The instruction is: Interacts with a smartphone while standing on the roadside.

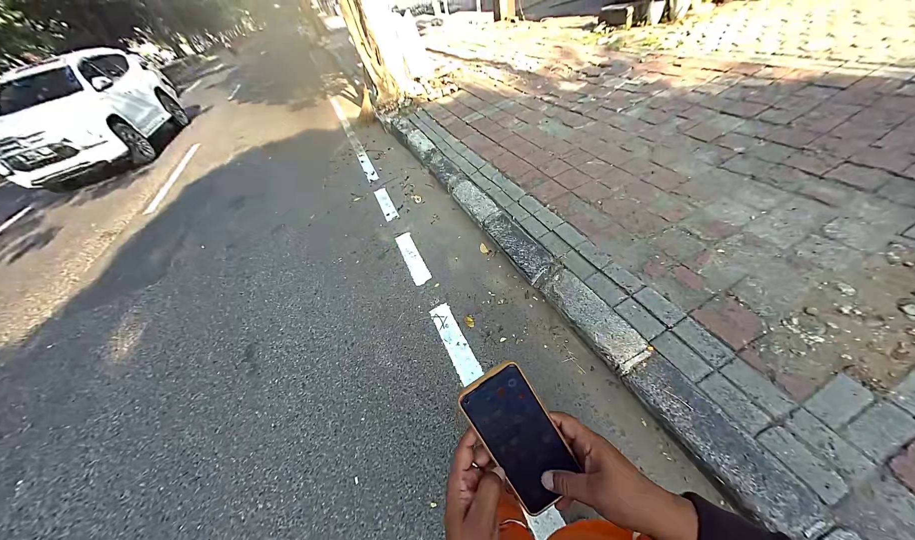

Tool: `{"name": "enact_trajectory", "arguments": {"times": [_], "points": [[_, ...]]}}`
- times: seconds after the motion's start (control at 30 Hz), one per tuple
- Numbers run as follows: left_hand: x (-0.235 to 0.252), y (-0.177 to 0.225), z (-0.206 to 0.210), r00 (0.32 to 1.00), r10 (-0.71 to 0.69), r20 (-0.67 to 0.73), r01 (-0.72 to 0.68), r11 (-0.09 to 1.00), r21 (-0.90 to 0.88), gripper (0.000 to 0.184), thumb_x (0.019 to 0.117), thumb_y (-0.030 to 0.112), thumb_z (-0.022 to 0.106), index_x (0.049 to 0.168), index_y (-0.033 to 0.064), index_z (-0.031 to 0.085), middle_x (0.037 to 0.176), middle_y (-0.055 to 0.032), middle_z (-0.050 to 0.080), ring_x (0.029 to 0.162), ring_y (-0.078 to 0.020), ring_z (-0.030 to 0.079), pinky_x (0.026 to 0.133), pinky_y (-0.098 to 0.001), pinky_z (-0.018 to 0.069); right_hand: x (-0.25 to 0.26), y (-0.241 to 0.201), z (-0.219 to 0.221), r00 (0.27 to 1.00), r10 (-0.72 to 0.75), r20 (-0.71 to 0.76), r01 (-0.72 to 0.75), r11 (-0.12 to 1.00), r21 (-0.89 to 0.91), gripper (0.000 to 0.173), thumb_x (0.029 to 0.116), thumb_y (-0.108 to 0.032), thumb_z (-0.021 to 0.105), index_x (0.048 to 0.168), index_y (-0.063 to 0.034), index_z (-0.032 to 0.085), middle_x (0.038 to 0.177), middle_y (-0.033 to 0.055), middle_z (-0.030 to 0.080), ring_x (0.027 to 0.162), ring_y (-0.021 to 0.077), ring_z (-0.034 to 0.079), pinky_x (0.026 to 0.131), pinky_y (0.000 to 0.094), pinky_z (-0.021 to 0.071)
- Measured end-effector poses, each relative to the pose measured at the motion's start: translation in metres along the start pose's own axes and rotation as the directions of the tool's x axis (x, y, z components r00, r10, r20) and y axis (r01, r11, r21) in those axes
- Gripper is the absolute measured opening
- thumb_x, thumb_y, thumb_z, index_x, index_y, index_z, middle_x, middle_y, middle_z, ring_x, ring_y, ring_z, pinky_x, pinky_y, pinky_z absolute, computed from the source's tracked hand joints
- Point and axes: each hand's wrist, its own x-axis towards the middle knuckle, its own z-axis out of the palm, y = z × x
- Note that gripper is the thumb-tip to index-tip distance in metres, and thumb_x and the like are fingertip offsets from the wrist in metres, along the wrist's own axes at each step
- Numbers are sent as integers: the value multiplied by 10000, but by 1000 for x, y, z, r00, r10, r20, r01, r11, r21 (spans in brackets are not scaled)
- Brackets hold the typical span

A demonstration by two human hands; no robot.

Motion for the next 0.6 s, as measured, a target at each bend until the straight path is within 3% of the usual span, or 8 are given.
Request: {"name": "enact_trajectory", "arguments": {"times": [0.07, 0.13, 0.2, 0.3, 0.37, 0.5, 0.6], "points": [[31, 2, -21, 1000, 9, 23, -9, 1000, 1, 544, 876, -127, 374, 1395, 38, 389, 1018, 86, 735, 938, -76, 719, 864, -339, 612, 34, -1, 1, 995, -92, 33, 92, 996, -7, 483, 939, -81, 672, 1379, -40, 477, 1176, 36, 714, 1013, 122, 730, 844, 317, 639], [61, 5, -47, 996, 29, 81, -30, 1000, 9, 557, 873, -130, 385, 1406, 33, 395, 1022, 95, 741, 945, -68, 718, 872, -331, 608, 70, -4, 10, 980, -200, -1, 200, 979, -28, 379, 1030, -210, 549, 1351, -12, 516, 1163, -2, 696, 1054, 54, 685, 947, 283, 581], [96, 12, -74, 987, 47, 155, -50, 999, 15, 551, 885, -130, 391, 1409, 41, 405, 1027, 104, 751, 950, -53, 717, 881, -316, 602, 113, -17, 23, 954, -283, -102, 282, 959, -30, 395, 1063, -262, 452, 1345, -1, 546, 1187, -3, 684, 1089, 44, 660, 990, 278, 554], [140, 24, -112, 977, 23, 212, -29, 999, 24, 552, 884, -129, 390, 1407, 47, 412, 1010, 107, 747, 936, -43, 714, 868, -308, 602, 174, -35, 45, 907, -378, -184, 383, 924, -11, 385, 1070, -252, 410, 1319, -11, 578, 1189, 4, 701, 1097, 62, 666, 994, 287, 553], [167, 32, -137, 970, 13, 243, -27, 998, 54, 555, 879, -131, 397, 1408, 39, 414, 1015, 108, 750, 942, -37, 713, 872, -303, 599, 210, -45, 58, 889, -414, -197, 411, 910, -54, 331, 1068, -238, 418, 1256, -33, 597, 1120, -18, 704, 1045, 43, 669, 970, 275, 556], [212, 40, -176, 958, 21, 288, -56, 992, 114, 556, 876, -140, 408, 1416, -9, 392, 1047, 105, 742, 970, -24, 700, 903, -291, 583, 272, -57, 79, 891, -349, -289, 335, 937, -100, 177, 1065, -192, 494, 1114, -75, 618, 930, -37, 692, 874, 33, 681, 830, 248, 582], [244, 46, -202, 964, -3, 265, -32, 991, 127, 554, 872, -145, 416, 1410, -18, 399, 1041, 103, 745, 970, -28, 703, 904, -291, 584, 314, -62, 88, 894, -337, -295, 318, 942, -111, 240, 1087, -227, 439, 1130, -75, 620, 959, -42, 691, 905, 21, 671, 855, 240, 569]]}}
